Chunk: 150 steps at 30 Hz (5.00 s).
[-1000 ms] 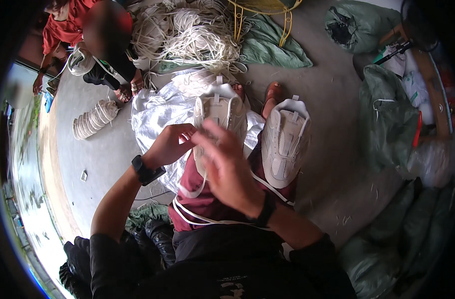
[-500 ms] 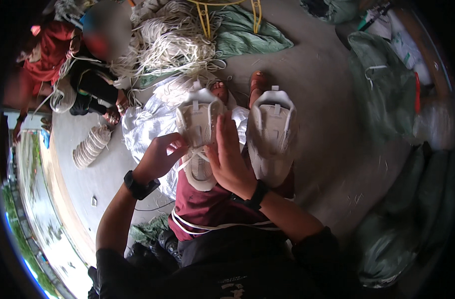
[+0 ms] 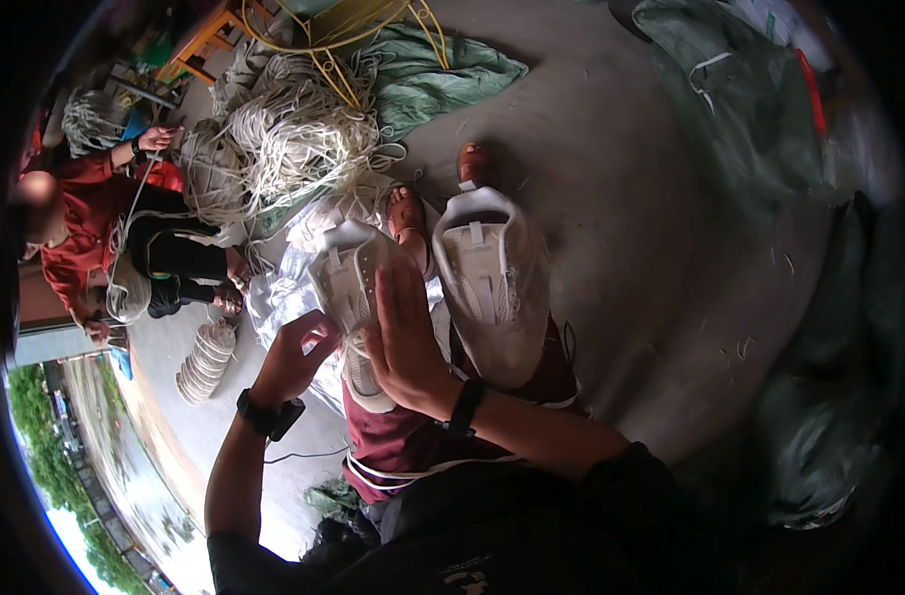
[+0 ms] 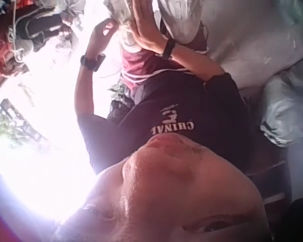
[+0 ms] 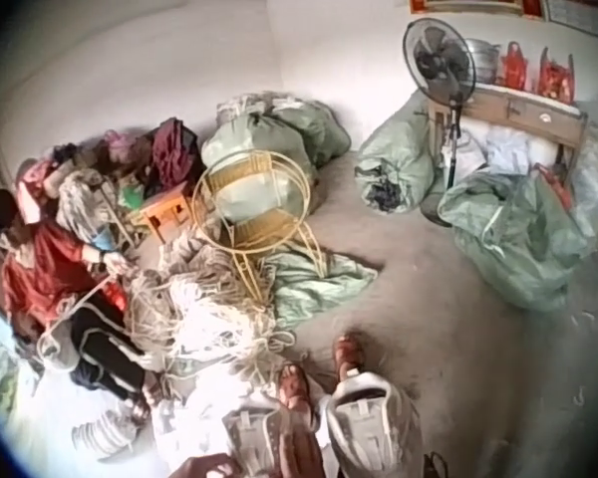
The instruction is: The recorder is lacing a pair of white shoes while sitting on the floor.
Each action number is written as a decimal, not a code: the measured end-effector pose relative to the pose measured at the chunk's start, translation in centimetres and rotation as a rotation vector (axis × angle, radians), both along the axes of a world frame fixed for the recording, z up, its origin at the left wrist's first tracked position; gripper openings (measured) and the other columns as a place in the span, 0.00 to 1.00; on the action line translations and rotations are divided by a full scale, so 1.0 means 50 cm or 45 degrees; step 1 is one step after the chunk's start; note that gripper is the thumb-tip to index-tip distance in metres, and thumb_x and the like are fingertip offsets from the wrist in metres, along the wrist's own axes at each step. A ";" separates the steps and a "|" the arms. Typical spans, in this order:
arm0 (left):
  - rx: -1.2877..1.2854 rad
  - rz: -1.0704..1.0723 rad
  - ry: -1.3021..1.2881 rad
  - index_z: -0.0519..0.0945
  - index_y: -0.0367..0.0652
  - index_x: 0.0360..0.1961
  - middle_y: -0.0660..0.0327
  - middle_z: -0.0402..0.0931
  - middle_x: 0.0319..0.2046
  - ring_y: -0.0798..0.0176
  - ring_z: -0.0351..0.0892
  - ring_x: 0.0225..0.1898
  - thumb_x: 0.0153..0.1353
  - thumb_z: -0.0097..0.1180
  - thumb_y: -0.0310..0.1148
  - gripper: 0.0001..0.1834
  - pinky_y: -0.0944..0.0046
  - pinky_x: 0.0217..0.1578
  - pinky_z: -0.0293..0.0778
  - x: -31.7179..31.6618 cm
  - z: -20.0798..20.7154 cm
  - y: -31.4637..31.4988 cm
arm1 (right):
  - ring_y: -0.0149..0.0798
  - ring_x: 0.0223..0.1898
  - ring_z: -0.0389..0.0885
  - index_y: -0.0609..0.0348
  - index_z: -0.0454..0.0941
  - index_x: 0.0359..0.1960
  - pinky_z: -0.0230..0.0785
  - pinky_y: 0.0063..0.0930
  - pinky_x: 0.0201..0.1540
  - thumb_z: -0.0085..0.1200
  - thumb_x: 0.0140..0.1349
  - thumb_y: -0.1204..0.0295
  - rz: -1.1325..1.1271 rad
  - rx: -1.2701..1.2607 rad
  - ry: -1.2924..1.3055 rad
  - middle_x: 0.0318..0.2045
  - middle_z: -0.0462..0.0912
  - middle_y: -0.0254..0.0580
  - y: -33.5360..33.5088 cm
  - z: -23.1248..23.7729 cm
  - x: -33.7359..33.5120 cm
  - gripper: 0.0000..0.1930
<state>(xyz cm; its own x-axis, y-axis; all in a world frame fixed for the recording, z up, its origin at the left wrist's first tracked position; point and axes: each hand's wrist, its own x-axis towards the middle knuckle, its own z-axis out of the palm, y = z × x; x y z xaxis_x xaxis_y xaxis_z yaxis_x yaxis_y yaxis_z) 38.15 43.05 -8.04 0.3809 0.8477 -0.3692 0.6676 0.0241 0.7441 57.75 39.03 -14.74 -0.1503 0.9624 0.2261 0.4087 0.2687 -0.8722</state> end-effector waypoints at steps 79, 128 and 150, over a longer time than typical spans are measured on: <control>1.039 -0.678 0.425 0.77 0.46 0.52 0.55 0.69 0.57 0.47 0.65 0.62 0.51 0.68 0.35 0.26 0.50 0.62 0.66 -0.158 0.164 -0.137 | 0.65 0.73 0.46 0.69 0.45 0.73 0.38 0.51 0.74 0.42 0.72 0.68 -0.208 0.170 -0.024 0.71 0.48 0.68 -0.168 0.071 -0.184 0.33; 0.396 -0.739 0.593 0.83 0.43 0.22 0.54 0.79 0.27 0.49 0.80 0.43 0.41 0.66 0.32 0.07 0.50 0.50 0.69 -0.055 0.171 -0.084 | 0.69 0.71 0.48 0.71 0.46 0.71 0.41 0.55 0.73 0.48 0.65 0.74 -0.129 0.181 -0.129 0.71 0.49 0.68 -0.194 0.103 -0.154 0.36; 0.171 0.089 -0.617 0.85 0.36 0.41 0.61 0.83 0.36 0.70 0.80 0.38 0.64 0.62 0.30 0.09 0.68 0.45 0.76 -0.140 0.129 -0.102 | 0.64 0.70 0.52 0.54 0.64 0.65 0.45 0.54 0.71 0.62 0.59 0.74 -0.088 0.345 -0.049 0.70 0.54 0.62 -0.175 0.174 -0.173 0.32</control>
<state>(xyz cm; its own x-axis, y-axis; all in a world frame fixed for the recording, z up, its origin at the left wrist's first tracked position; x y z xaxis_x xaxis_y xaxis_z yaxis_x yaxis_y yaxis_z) 31.17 37.96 -1.62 0.4221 0.9052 -0.0497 0.2448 -0.0610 0.9677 49.11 30.29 -6.04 -0.0997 0.8758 0.4723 0.4658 0.4605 -0.7556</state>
